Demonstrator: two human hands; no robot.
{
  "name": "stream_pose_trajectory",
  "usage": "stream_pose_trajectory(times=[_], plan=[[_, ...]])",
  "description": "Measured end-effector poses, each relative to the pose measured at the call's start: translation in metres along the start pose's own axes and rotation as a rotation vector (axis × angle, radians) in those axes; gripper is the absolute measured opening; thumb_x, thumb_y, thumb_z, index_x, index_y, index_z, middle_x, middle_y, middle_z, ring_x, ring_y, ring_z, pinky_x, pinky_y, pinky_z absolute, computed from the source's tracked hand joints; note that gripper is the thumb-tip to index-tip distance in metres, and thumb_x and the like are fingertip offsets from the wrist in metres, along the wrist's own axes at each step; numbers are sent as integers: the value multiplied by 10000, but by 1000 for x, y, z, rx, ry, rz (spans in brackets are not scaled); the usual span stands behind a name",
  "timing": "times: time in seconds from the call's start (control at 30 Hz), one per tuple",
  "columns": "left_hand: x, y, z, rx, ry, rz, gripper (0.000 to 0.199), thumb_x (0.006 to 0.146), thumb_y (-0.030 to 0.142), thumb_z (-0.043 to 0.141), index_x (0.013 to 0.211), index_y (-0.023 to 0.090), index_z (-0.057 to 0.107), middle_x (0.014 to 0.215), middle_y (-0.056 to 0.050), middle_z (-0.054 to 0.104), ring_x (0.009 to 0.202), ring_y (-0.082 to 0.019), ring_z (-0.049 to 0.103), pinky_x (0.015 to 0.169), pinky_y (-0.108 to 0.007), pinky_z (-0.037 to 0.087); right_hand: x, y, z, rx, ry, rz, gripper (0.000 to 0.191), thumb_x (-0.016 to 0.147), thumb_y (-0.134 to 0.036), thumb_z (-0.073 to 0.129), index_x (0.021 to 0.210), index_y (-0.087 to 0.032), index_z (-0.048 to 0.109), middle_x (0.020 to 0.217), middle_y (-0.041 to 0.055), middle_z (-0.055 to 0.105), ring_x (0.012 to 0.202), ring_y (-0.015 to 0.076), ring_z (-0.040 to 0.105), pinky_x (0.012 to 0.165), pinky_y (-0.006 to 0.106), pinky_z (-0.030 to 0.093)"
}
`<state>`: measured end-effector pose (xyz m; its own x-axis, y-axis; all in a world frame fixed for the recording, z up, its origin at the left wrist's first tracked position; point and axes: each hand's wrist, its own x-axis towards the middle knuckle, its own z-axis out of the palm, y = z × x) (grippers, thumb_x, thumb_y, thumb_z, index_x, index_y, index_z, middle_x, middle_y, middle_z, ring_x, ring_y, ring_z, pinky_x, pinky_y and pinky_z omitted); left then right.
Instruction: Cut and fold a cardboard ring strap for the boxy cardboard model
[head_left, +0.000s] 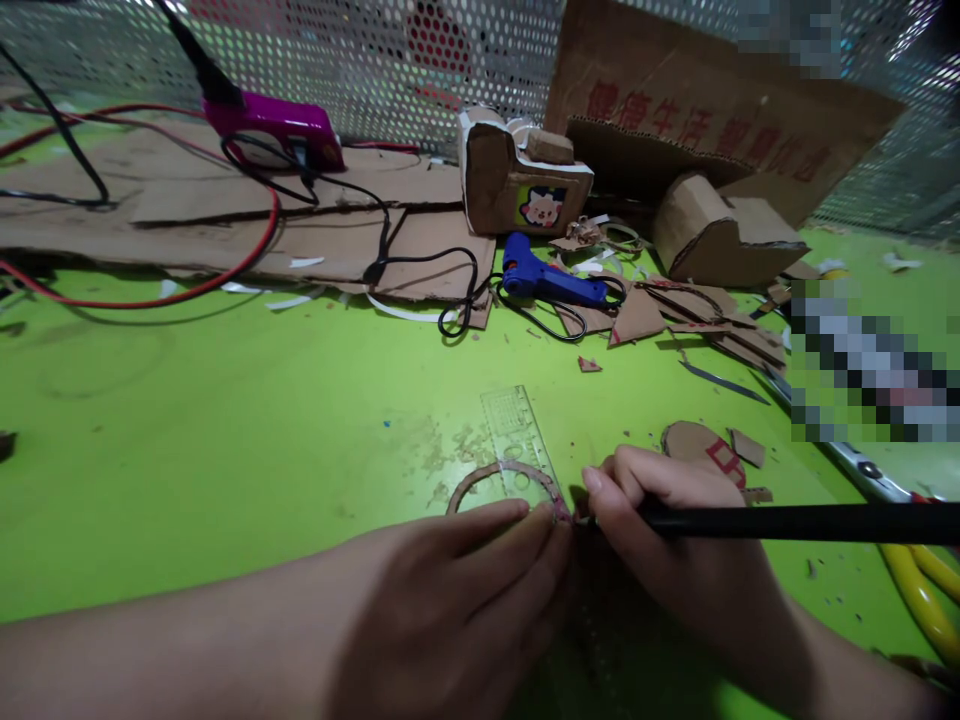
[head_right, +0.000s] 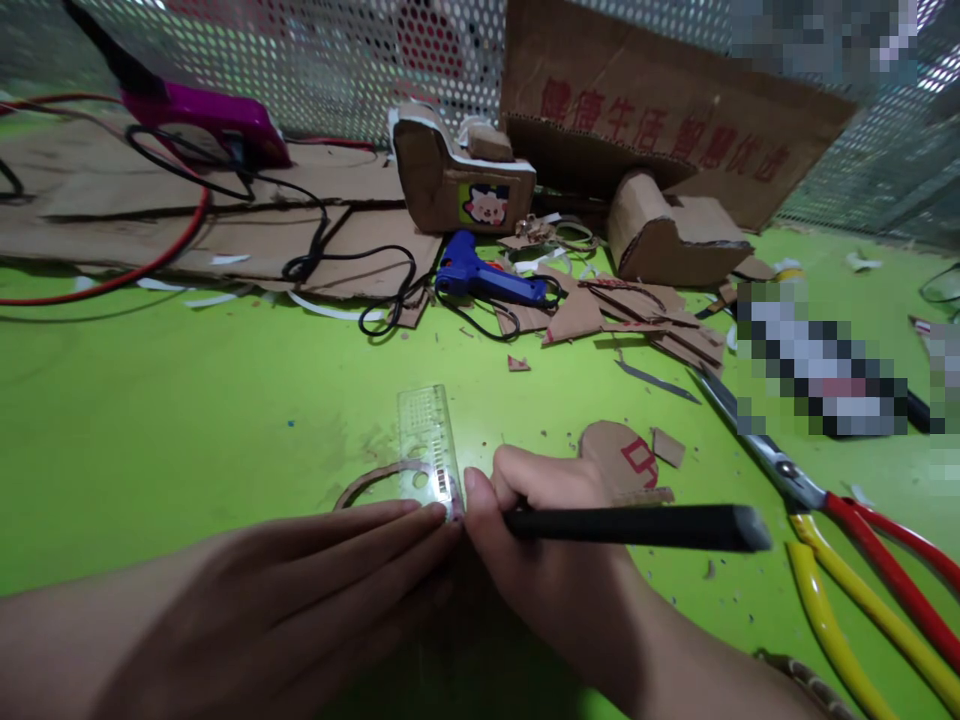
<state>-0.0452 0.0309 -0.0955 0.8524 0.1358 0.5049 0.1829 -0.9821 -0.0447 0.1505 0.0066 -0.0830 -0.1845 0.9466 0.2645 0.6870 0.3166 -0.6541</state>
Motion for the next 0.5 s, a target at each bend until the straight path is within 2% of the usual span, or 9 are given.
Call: stream_pose_trajectory(times=[0.27, 0.5], plan=[[1, 0, -3, -22, -12, 6, 349, 907, 86, 346, 1041, 81, 668, 1082, -92, 710, 1058, -164, 610, 1018, -258, 462, -1, -1, -2, 21, -30, 36, 379, 882, -225, 443, 554, -210, 253, 460, -74, 284, 406, 55, 286, 384, 184, 245], [0, 1, -2, -25, -23, 18, 313, 903, 134, 405, 1070, 80, 664, 1102, -102, 702, 1074, -184, 611, 1022, -278, 463, -2, -1, -3, 4, -23, 13, 384, 881, -219, 444, 554, -205, 244, 466, -78, 272, 407, 48, 282, 389, 181, 235]])
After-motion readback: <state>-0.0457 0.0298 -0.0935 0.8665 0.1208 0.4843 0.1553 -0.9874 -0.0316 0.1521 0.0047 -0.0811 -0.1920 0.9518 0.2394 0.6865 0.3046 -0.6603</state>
